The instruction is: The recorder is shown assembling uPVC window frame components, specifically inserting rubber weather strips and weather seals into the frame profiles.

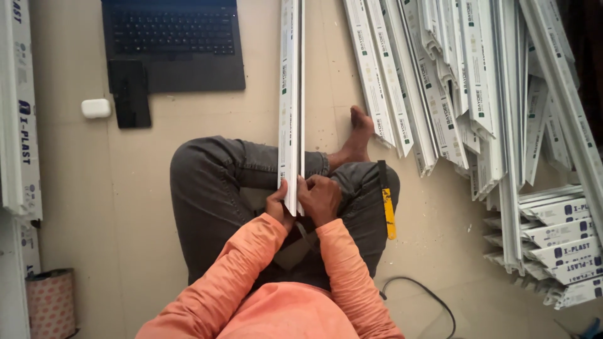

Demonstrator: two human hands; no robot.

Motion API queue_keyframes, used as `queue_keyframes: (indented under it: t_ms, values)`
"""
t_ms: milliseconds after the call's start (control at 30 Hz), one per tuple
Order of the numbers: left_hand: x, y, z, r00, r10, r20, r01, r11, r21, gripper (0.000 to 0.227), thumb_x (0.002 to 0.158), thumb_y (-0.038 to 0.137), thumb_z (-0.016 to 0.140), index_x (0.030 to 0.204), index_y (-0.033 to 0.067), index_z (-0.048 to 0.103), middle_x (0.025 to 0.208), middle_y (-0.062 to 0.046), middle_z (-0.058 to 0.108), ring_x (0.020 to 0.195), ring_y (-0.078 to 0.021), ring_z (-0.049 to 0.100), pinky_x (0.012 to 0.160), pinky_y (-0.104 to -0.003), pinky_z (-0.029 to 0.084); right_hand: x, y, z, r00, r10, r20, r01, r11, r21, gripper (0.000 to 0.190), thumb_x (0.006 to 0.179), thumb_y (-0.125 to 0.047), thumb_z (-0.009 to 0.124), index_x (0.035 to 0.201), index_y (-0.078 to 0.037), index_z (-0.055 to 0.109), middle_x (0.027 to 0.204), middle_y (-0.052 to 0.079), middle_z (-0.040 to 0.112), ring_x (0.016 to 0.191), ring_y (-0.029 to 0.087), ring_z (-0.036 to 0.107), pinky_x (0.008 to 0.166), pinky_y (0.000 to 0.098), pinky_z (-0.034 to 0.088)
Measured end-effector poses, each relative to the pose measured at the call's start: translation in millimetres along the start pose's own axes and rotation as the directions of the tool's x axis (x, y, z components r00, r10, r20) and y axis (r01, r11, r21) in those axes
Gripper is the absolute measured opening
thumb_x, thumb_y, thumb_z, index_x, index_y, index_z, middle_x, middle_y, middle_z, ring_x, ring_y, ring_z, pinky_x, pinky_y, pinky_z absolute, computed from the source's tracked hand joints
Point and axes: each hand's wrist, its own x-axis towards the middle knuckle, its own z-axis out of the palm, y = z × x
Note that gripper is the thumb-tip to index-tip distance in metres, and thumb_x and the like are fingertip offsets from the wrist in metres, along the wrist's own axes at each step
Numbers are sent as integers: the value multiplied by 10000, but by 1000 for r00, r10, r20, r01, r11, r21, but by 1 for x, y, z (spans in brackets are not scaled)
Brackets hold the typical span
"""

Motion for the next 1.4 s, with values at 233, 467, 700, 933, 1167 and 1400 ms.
queue_keyframes:
  t_ms: [233, 467, 700, 933, 1167, 1400]
  values:
    - [-1, -1, 5, 1000, 16, 25, -18, 999, 48, 514, 1000, 417, 580, 1366, 55, 587, 1201, -95, 697, 1125, -257, 650, 1001, -404, 498, 3, 6, 8, 1000, 10, -23, -12, 996, -87, 404, 846, -378, 764, 660, -20, 754, 624, 218, 660, 589, 414, 659, 580, 490, 520]
    - [5, -7, -10, 999, 33, -40, -25, 982, 188, 419, 1004, 371, 663, 1248, 31, 645, 1000, -76, 715, 861, -213, 683, 753, -347, 568, 11, 42, 27, 922, 217, 321, -370, 737, 565, 466, 1027, -439, 646, 928, 3, 756, 764, 112, 715, 608, 158, 605, 567, 358, 482]
    - [0, -26, -19, 978, 209, -10, -183, 876, 447, 429, 900, 169, 760, 1290, 58, 618, 1014, -58, 699, 839, -175, 678, 713, -343, 589, 12, 37, 21, 932, 14, 363, -237, 780, 579, 430, 905, -325, 777, 1087, 54, 687, 911, 90, 752, 778, 135, 695, 697, 309, 574]
    - [18, -22, 18, 947, 302, 108, -299, 711, 636, 597, 855, 131, 806, 1370, 36, 519, 1097, -71, 700, 935, -165, 686, 752, -349, 598, 29, 56, 14, 947, 90, 309, -301, 581, 756, 381, 1017, -256, 640, 1226, 62, 664, 1076, 110, 743, 918, 139, 678, 827, 286, 550]
    - [70, -36, 62, 768, 640, 31, -394, 434, 810, 803, 811, 202, 878, 1382, -11, 355, 1164, -186, 661, 998, -233, 688, 837, -351, 577, 8, 61, -51, 984, 174, -34, -116, 778, 618, 304, 941, -150, 719, 1193, 19, 704, 1076, 89, 757, 968, 151, 702, 883, 292, 555]
    - [178, -10, 100, 808, 589, 0, -94, 129, 987, 1176, 716, 162, 892, 1600, 74, 121, 1452, -266, 529, 1288, -379, 558, 1082, -430, 470, 47, 137, -121, 950, 196, -243, -69, 891, 448, 237, 972, -174, 744, 1130, 3, 743, 1013, 72, 761, 908, 125, 690, 839, 275, 541]
